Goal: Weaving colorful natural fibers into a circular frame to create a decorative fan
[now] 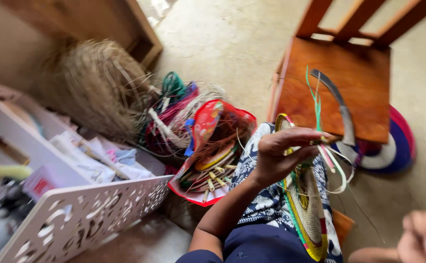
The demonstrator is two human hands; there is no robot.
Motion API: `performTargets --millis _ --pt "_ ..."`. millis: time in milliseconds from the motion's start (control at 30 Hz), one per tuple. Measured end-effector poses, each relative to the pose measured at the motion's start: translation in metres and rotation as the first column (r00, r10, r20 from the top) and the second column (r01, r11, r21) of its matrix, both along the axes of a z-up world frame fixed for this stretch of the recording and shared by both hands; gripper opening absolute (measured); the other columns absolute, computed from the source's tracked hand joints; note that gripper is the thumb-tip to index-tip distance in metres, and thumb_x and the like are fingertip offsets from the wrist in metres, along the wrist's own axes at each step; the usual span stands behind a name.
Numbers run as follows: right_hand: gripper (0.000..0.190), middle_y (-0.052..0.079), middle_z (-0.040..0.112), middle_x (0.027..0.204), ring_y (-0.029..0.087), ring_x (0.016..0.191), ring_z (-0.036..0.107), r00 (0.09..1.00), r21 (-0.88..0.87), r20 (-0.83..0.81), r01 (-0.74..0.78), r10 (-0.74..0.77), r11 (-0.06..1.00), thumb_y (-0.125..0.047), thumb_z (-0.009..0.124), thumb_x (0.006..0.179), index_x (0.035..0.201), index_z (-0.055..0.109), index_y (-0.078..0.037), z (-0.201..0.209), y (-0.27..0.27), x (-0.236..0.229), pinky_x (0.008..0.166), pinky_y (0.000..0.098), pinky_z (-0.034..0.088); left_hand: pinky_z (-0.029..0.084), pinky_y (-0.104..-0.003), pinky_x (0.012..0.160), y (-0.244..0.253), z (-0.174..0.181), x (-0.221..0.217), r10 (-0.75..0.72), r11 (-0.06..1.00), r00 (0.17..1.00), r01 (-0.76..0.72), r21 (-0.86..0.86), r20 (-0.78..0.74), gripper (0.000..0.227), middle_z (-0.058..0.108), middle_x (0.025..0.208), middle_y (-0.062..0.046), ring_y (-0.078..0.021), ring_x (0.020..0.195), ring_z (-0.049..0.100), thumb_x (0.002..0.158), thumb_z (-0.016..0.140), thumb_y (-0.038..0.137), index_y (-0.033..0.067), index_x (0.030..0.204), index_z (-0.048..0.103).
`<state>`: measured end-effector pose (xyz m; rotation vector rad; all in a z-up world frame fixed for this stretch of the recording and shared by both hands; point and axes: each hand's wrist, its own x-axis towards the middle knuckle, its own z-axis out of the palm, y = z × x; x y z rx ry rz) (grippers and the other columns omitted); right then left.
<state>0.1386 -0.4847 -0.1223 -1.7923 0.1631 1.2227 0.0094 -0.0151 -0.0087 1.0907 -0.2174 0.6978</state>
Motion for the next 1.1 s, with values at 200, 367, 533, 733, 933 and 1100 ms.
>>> performTargets --millis 200,367,533,733,933,1100 --pt "0.023 0.008 0.052 0.068 0.013 0.053 0.041 0.182 0.265 0.958 -0.277 -0.22 0.924 -0.008 0.073 0.091 0.11 0.076 0.004 0.183 0.27 -0.099 0.042 0.024 0.035 0.062 -0.036 0.086 -0.018 -0.022 0.007 0.054 0.985 0.996 -0.064 0.158 0.068 0.023 0.077 0.102 -0.013 -0.0251 0.098 0.075 0.088 0.077 -0.005 0.0018 0.109 0.078" --pt "0.026 0.011 0.059 0.069 0.016 0.052 0.047 0.16 0.222 0.97 -0.293 -0.181 0.93 -0.018 0.081 0.087 0.107 0.077 -0.002 0.161 0.286 -0.094 0.045 0.0292 0.039 0.062 -0.036 0.081 -0.013 -0.017 0.0 0.189 0.926 0.977 -0.21 0.314 0.096 0.027 0.078 0.098 -0.01 -0.0257 0.094 0.076 0.085 0.079 -0.005 0.0077 0.109 0.079" --pt "0.012 0.008 0.062 0.07 0.017 0.054 0.053 0.161 0.218 0.971 -0.309 -0.175 0.926 -0.014 0.071 0.097 0.095 0.08 -0.007 0.155 0.296 -0.096 0.047 0.0284 0.042 0.062 -0.036 0.074 0.005 -0.011 -0.005 0.272 0.838 0.959 -0.278 0.47 0.082 0.025 0.079 0.096 -0.005 -0.0248 0.087 0.077 0.085 0.082 0.004 0.0174 0.105 0.08" --pt "0.013 0.013 0.066 0.08 0.029 0.065 0.066 0.06 0.013 0.998 -0.139 -0.005 0.99 -0.021 0.078 0.1 0.1 0.082 -0.009 0.134 0.289 -0.088 0.058 0.0359 0.05 0.06 -0.037 0.073 0.014 -0.041 0.012 0.215 0.889 0.976 -0.202 0.412 0.015 0.014 0.078 0.091 -0.014 -0.0308 0.088 0.077 0.092 0.073 0.0 0.0065 0.103 0.079" --pt "0.03 0.018 0.059 0.097 0.026 0.075 0.051 -0.111 -0.112 0.988 -0.034 0.108 0.993 0.004 0.068 0.101 0.13 0.07 0.014 0.165 0.286 -0.116 0.069 0.0376 0.043 0.046 -0.017 0.059 0.03 -0.067 0.026 -0.077 0.971 0.955 0.137 0.196 -0.287 0.022 0.078 0.102 -0.007 -0.0073 0.073 0.064 0.1 0.069 0.016 0.0072 0.119 0.074" --pt "0.051 0.005 0.055 0.087 0.01 0.066 0.048 0.226 0.107 0.972 -0.153 -0.071 0.982 0.017 0.05 0.091 0.141 0.057 0.011 0.152 0.274 -0.149 0.062 0.0222 0.042 0.055 -0.021 0.083 0.032 -0.08 0.035 -0.199 0.927 0.952 0.26 0.272 -0.233 0.036 0.075 0.118 -0.005 -0.0101 0.094 0.069 0.098 0.066 -0.003 0.0059 0.132 0.067"
